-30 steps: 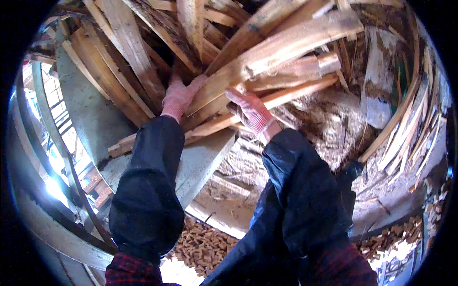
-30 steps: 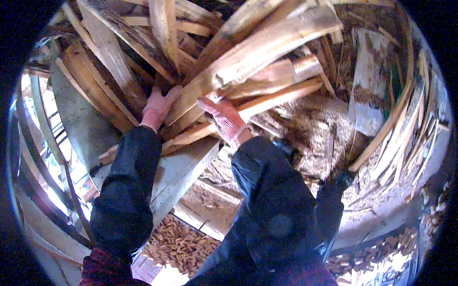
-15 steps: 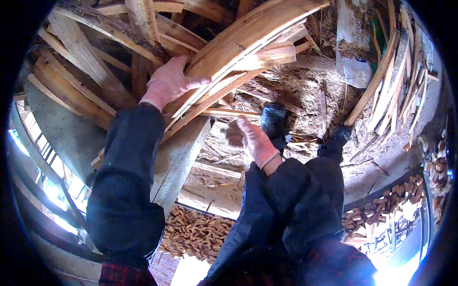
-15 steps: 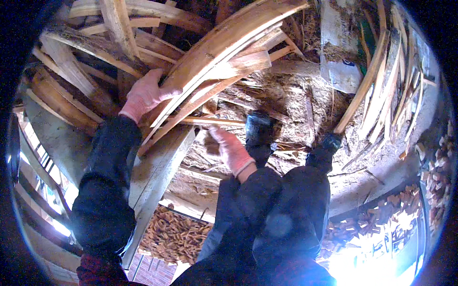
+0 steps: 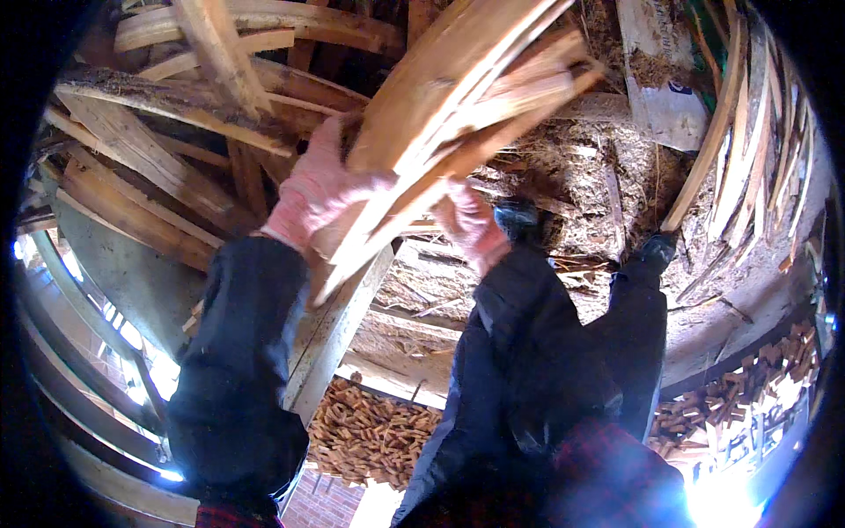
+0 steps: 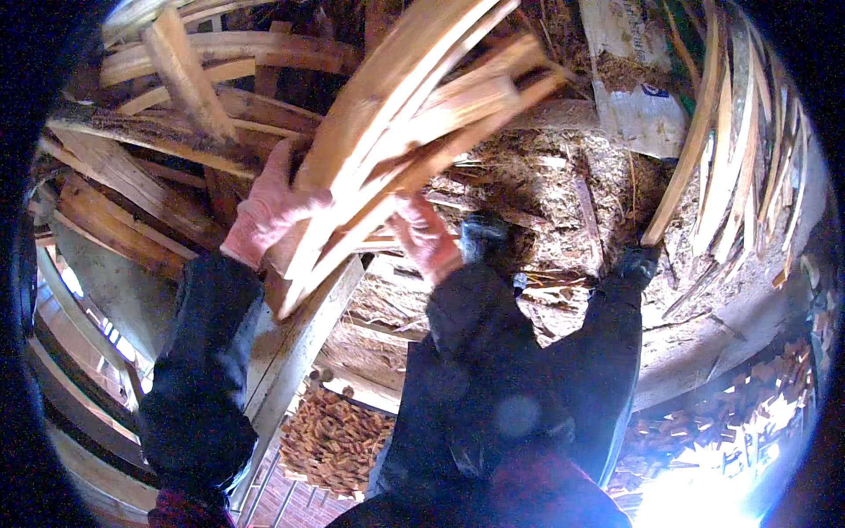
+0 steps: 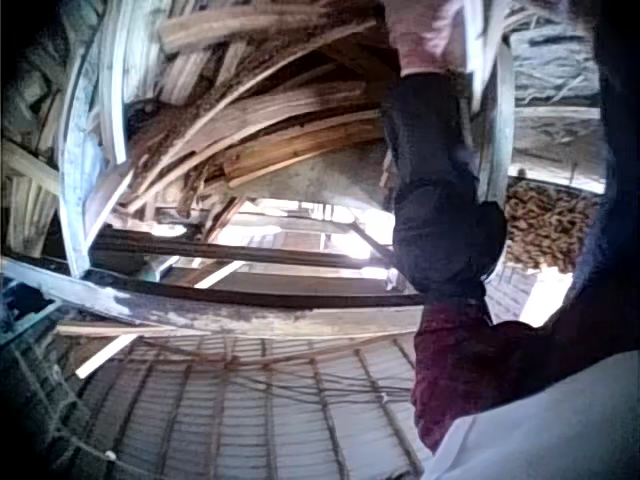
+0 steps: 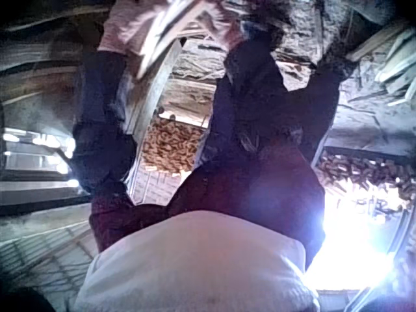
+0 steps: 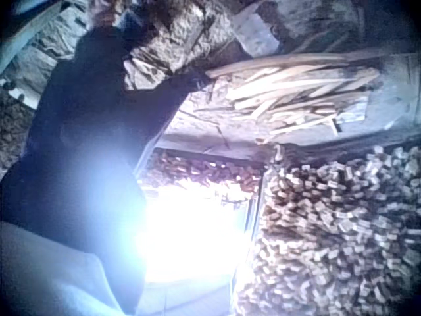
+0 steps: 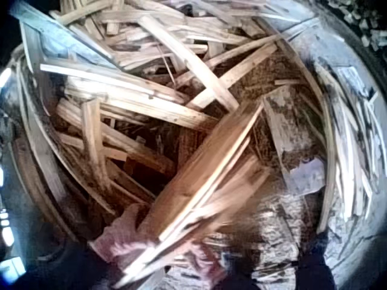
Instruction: The person picks up thin wooden planks from a large pile on the floor and arranges them into a neat stack on a metal rack. The person repeatedly gathers handfuls of planks and places them vertically into the rack, organizing the wood.
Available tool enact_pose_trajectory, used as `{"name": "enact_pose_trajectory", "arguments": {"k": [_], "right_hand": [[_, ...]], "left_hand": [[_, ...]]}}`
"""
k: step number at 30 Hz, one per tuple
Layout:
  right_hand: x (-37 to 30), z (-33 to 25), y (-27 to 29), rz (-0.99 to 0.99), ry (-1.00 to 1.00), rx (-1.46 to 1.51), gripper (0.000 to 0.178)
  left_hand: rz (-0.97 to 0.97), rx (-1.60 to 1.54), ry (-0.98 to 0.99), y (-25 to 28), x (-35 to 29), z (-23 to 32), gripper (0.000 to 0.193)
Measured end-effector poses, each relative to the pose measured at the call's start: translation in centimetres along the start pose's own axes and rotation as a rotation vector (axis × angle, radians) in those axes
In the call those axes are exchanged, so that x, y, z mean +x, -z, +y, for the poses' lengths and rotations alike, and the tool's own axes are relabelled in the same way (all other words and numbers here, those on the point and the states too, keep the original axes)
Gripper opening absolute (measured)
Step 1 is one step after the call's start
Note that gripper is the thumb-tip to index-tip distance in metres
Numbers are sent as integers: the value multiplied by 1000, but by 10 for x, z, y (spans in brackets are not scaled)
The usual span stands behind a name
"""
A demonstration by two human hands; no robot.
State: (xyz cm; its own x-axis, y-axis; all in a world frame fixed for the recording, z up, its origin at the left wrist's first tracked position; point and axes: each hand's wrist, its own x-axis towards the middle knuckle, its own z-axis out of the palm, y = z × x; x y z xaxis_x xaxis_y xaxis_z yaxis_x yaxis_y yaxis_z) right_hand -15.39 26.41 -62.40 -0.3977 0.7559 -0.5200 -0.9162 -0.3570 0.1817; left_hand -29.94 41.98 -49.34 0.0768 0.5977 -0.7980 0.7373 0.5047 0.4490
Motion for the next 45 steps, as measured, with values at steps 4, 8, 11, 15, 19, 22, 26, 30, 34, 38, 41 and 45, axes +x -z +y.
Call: {"name": "enact_pose_trajectory", "arguments": {"k": [4,8,11,15,19,22,26,30,34,38,41,45], "right_hand": [[-19,-50,-11,140,74,49,58],[-15,-74,35,259,74,-150,65],[-15,-82,24,167,42,-4,61],[-18,-78,54,95,222,-827,68],[-10,-81,33,139,183,-676,59],[-6,-79,10,187,181,-19,53],[-20,-116,-18,80,265,-58,64],[-39,-144,-61,-1,300,-30,83],[-55,-161,-86,41,161,-18,66],[-101,-155,-98,94,114,84,72],[-147,-129,-109,80,89,181,70],[-223,-92,-171,195,-47,284,69]], "left_hand": [[-10,209,29,-54,-11,59,113],[-26,713,-14,-77,13,100,95],[53,544,-240,-68,36,94,99],[-36,523,-71,-75,57,98,115],[-22,454,63,-104,60,88,113],[5,334,87,-97,53,96,93],[-160,-356,-73,-88,32,130,87],[-224,-473,-88,-82,3,188,72],[-231,-273,-26,-78,2,201,72],[-155,48,32,-90,-23,190,79],[-256,-203,77,-91,-70,196,84],[-278,-208,353,-80,-150,211,90]]}}
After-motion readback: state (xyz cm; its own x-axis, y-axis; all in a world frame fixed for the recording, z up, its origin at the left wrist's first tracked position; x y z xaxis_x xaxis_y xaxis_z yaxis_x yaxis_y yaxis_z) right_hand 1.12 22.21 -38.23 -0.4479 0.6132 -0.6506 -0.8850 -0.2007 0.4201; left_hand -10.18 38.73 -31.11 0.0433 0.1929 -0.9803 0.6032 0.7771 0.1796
